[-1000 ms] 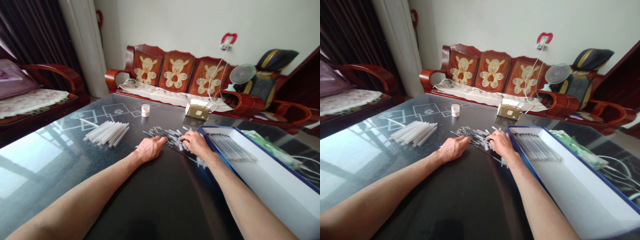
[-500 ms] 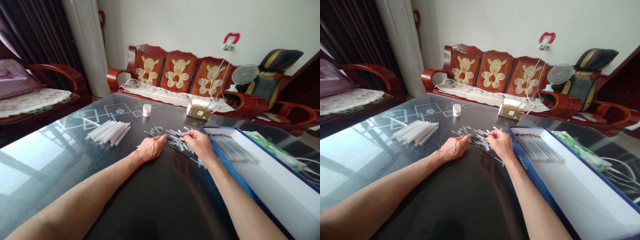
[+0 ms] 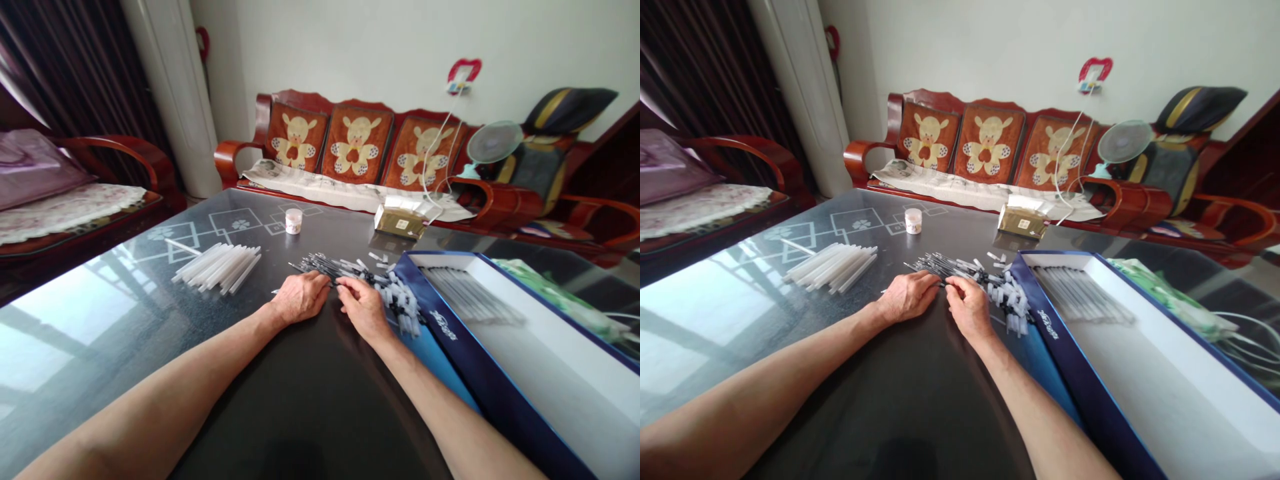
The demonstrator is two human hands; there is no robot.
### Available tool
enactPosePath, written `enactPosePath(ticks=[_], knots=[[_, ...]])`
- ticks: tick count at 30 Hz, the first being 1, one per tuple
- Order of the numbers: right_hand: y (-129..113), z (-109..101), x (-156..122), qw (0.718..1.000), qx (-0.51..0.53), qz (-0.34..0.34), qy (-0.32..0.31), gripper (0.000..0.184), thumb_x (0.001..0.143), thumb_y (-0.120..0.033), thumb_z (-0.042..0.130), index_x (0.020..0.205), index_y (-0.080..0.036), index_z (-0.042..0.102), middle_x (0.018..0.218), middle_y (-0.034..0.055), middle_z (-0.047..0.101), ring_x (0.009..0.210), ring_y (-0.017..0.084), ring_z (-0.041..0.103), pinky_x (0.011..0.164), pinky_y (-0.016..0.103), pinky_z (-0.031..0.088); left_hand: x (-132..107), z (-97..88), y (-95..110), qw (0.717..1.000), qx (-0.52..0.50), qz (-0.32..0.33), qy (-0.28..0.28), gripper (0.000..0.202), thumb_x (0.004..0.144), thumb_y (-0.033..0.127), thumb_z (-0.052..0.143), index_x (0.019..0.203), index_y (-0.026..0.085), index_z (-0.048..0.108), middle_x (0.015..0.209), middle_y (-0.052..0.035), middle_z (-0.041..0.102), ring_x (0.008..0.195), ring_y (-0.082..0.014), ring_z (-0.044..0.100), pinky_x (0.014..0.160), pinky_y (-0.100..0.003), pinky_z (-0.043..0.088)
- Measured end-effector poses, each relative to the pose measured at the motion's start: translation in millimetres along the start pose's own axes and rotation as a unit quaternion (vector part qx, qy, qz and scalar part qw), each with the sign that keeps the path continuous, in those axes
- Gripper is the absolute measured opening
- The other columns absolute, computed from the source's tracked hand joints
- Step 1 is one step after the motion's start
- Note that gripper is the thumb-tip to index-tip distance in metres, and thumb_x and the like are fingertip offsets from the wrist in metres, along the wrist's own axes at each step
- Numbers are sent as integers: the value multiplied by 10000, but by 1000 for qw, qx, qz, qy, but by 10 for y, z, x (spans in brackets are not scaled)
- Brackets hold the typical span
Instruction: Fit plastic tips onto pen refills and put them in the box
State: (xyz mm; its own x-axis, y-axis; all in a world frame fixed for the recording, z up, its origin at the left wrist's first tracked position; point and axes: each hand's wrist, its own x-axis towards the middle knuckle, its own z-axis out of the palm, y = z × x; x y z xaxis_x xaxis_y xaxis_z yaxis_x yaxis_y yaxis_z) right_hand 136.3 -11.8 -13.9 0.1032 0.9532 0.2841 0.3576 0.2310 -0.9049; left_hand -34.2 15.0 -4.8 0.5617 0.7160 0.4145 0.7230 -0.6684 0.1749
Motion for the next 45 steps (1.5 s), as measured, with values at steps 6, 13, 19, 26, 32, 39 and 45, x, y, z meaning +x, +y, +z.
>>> enactPosePath(ticks=[6, 13, 19, 26, 32, 39, 45], knots=[[71, 15, 35, 1000, 12, -6, -17, 289, 790, -349, 541, 1000, -196, 669, 948, 59, 664, 686, 146, 638, 563, 276, 585, 2, 4, -13, 1000, 7, 14, -1, 286, 963, 311, 353, 1049, 196, 601, 876, -43, 625, 824, -167, 620, 694, -255, 481], [140, 42, 43, 1000, 4, -2, -22, 240, 773, -349, 569, 936, -200, 662, 800, 27, 691, 666, 156, 646, 593, 277, 565, 7, -1, -14, 999, 29, 26, -2, 296, 966, 323, 363, 1060, 203, 616, 867, -50, 608, 812, -175, 581, 684, -265, 467], [179, 48, 50, 999, -23, -20, -19, 225, 774, -339, 581, 934, -208, 671, 792, 29, 704, 694, 168, 658, 632, 286, 555, 30, 25, -49, 998, 27, 60, 9, 312, 965, 306, 370, 1064, 182, 638, 832, -63, 582, 798, -184, 550, 781, -315, 470], [151, 45, 39, 999, -22, -29, -16, 206, 789, -350, 578, 912, -206, 658, 767, 21, 701, 684, 166, 654, 645, 288, 550, 45, 6, -54, 996, -26, 78, 24, 338, 965, 231, 339, 1159, 147, 603, 869, -85, 578, 845, -191, 541, 839, -335, 465], [152, 41, 32, 999, -26, -32, -22, 208, 794, -355, 573, 917, -211, 659, 786, 27, 705, 708, 169, 660, 673, 295, 553, 38, 2, -59, 995, -47, 90, 16, 322, 969, 240, 336, 997, 148, 642, 840, -79, 569, 813, -181, 539, 813, -321, 463], [54, 33, 40, 999, 4, -21, -33, 208, 728, -309, 593, 900, -198, 632, 780, 28, 700, 693, 163, 660, 640, 278, 546, 40, 28, -69, 994, -80, 72, 31, 302, 972, 269, 353, 1048, 147, 619, 850, -71, 589, 823, -178, 568, 824, -326, 478], [-62, 5, 34, 997, 39, 42, -44, 246, 739, -424, 605, 841, -204, 649, 678, 21, 683, 637, 186, 674, 603, 294, 556, 41, 3, -59, 993, -80, 79, 43, 295, 974, 257, 356, 1037, 138, 619, 865, -76, 591, 829, -179, 565, 826, -316, 473]])
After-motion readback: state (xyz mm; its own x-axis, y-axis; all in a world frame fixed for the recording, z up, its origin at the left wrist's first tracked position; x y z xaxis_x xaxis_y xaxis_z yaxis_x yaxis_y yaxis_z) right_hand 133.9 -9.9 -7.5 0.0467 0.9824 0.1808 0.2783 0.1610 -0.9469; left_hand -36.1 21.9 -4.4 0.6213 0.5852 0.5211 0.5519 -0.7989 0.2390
